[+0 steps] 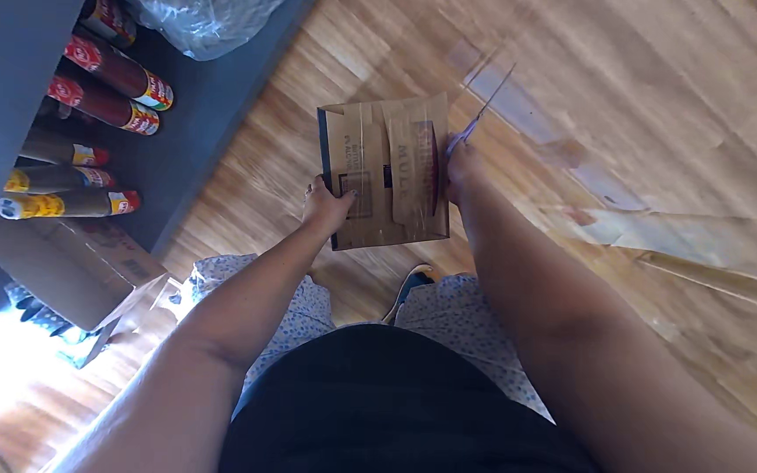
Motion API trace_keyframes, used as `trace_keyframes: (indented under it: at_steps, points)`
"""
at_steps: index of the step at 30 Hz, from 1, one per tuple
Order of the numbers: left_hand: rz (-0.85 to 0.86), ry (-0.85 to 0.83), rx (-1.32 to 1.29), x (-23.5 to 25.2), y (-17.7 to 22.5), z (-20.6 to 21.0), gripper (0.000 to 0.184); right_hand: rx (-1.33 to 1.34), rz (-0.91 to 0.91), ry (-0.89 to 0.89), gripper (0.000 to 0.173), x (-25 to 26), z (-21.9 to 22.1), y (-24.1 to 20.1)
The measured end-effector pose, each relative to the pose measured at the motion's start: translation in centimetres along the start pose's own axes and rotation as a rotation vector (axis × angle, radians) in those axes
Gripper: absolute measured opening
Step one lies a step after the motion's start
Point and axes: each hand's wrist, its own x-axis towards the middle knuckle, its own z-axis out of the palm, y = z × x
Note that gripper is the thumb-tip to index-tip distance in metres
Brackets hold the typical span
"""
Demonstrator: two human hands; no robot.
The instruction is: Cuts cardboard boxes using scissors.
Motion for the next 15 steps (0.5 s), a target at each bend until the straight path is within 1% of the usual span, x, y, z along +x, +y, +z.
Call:
trace_keyframes:
  at_steps: [1,4,6,7,10,13,15]
  points:
    - [-0.001,0.008,0.005,-0.2,0.1,0.0,0.086,-0.003,0.003,0.007,0.054,0.1,0.0,0.1]
    - [0.036,0.065,0.032,-1.5,1.4,0.4,0.106,-0.030,-0.001,0.022,0.055,-0.2,0.1,-0.1]
    - [0.113,0.132,0.057,-2.0,2.2,1.2,0.111,-0.035,-0.018,0.025,0.053,-0.3,0.3,-0.2]
    - [0.126,0.145,0.086,-2.1,2.6,1.6,0.111,-0.036,-0.026,0.024,0.052,-0.3,0.4,-0.2]
    - [0.055,0.147,0.215,-1.6,4.0,2.5,0.110,-0.081,-0.080,0.042,0.049,-0.3,0.9,0.0]
    - [-0.022,0.151,0.320,-1.0,5.4,2.8,0.110,-0.208,-0.108,0.027,0.060,-1.3,1.2,-0.6]
    - [-0.077,0.107,0.355,-0.8,6.2,2.5,0.113,-0.219,-0.110,0.025,0.063,-1.7,1.4,-0.8]
